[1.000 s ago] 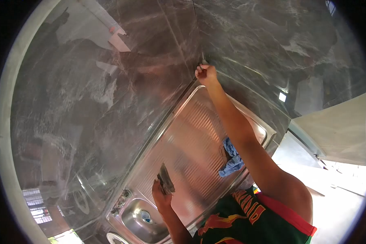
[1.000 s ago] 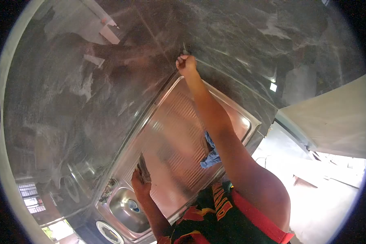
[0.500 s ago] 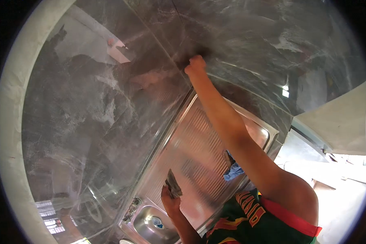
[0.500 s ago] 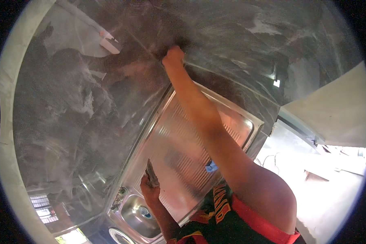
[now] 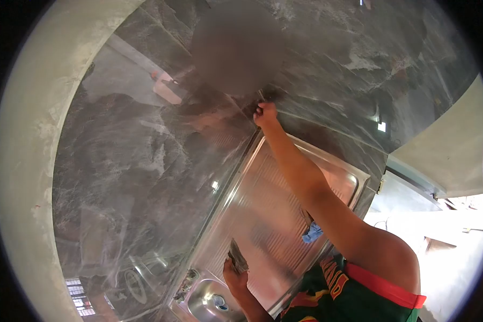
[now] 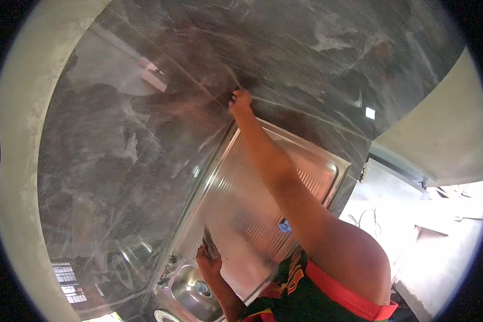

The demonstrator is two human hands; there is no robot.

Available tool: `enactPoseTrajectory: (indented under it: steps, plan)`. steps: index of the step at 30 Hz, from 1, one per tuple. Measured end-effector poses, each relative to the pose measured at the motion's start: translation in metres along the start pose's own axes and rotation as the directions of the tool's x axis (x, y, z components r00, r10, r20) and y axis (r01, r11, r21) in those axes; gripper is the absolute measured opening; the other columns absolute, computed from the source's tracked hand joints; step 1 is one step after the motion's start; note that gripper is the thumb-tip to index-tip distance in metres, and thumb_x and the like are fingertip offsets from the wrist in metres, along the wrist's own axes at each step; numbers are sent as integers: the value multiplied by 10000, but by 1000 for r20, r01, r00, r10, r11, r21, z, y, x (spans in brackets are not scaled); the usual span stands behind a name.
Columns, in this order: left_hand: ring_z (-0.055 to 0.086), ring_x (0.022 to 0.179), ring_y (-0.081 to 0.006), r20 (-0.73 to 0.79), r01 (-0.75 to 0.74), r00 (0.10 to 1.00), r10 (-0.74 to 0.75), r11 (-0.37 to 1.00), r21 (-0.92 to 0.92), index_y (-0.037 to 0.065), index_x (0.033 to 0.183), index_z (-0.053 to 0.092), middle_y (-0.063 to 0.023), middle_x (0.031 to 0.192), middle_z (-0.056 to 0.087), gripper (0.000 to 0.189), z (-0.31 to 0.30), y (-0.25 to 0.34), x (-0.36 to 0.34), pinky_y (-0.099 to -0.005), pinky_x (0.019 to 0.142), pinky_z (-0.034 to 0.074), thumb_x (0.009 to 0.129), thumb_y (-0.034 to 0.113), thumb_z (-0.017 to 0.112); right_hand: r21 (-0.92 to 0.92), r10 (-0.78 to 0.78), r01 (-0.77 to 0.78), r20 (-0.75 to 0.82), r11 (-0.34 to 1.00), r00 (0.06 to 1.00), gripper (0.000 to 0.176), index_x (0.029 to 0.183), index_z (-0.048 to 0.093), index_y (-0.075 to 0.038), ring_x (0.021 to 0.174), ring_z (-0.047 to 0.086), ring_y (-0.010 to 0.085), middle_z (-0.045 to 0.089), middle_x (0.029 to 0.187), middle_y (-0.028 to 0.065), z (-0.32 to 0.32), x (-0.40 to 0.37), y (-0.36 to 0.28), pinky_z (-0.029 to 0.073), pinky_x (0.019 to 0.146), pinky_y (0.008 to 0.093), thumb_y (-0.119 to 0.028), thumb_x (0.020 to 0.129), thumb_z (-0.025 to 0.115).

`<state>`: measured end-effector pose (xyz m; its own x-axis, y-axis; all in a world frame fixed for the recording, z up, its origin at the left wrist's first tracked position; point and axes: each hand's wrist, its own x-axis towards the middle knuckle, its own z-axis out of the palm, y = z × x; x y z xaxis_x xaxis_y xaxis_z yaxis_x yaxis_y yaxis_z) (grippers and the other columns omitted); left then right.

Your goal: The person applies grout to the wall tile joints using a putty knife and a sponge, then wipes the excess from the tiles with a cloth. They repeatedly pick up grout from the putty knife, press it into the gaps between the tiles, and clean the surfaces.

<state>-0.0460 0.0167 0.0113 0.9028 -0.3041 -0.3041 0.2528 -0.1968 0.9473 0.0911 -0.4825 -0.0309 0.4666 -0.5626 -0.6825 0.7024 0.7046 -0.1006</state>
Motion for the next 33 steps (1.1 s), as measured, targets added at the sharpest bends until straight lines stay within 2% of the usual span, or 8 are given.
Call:
enactPoseTrajectory:
  steps: [3, 14, 18, 20, 21, 22, 23, 33]
  plan:
    - [573, 853, -167, 94, 338, 935, -343, 775, -534, 48, 992, 520, -57, 947, 573, 192, -17, -12, 6, -283, 706, 481, 861, 159, 435, 20, -18, 17, 43, 1000, 999, 129, 734, 473, -134, 671, 384, 162, 388, 710, 4, -1, 24, 2, 321, 693, 365, -30, 663, 503]
    - [575, 613, -143, 79, 284, 952, -296, 756, -590, 71, 859, 550, -30, 732, 587, 172, 9, 10, 5, -239, 505, 468, 783, 224, 530, 24, -43, 41, 90, 999, 995, 155, 712, 445, -117, 642, 362, 144, 407, 706, 16, 91, -84, -22, 300, 755, 362, 30, 680, 481]
    - [572, 619, -140, 136, 282, 957, -255, 719, -635, 59, 890, 554, -30, 752, 591, 170, 30, 41, -3, -240, 522, 467, 775, 182, 528, -161, -67, 219, 638, 962, 767, 195, 820, 479, -125, 707, 435, 131, 435, 740, 1, 79, -155, -26, 351, 733, 332, 27, 706, 520]
    - [570, 616, -138, 149, 268, 962, -227, 716, -645, 56, 903, 554, -30, 754, 590, 179, 39, 48, -4, -240, 519, 465, 777, 180, 526, -316, 28, 524, 874, 791, 485, 84, 789, 500, -91, 667, 457, 144, 464, 720, 3, 37, -191, -22, 388, 629, 296, -41, 745, 551]
    - [567, 612, -137, 162, 256, 967, -199, 730, -633, 53, 916, 554, -30, 756, 590, 188, 45, 52, -4, -240, 516, 463, 778, 177, 524, -405, 29, 878, 911, 256, 412, 102, 851, 515, -59, 691, 495, 188, 480, 777, 25, 3, -200, -16, 401, 656, 314, -131, 789, 551]
    - [566, 612, -133, 187, 274, 962, -200, 721, -637, 52, 920, 551, -28, 762, 591, 185, 55, 61, -4, -238, 529, 463, 781, 170, 522, -508, 254, 840, 852, 191, 458, 257, 1003, 545, -51, 803, 499, 238, 484, 877, 71, -21, -264, -19, 399, 771, 363, -223, 812, 544]
    - [566, 612, -133, 187, 275, 961, -202, 693, -666, 52, 920, 551, -28, 762, 591, 185, 64, 67, -4, -238, 529, 463, 781, 170, 522, -81, 344, 992, 932, -96, 109, 430, 1171, 518, -100, 987, 448, 267, 480, 1022, 125, -53, -278, -16, 333, 904, 398, -198, 760, 596]
    - [584, 828, -171, 402, 422, 899, -174, 588, -690, 29, 1041, 530, -69, 931, 600, 264, 73, 71, 1, -293, 740, 463, 809, 143, 473, 253, 744, 934, 667, -252, 21, 675, 1236, 476, -133, 1284, 213, 344, 317, 1361, 118, -113, -355, -32, 176, 1002, 522, 20, 584, 562]
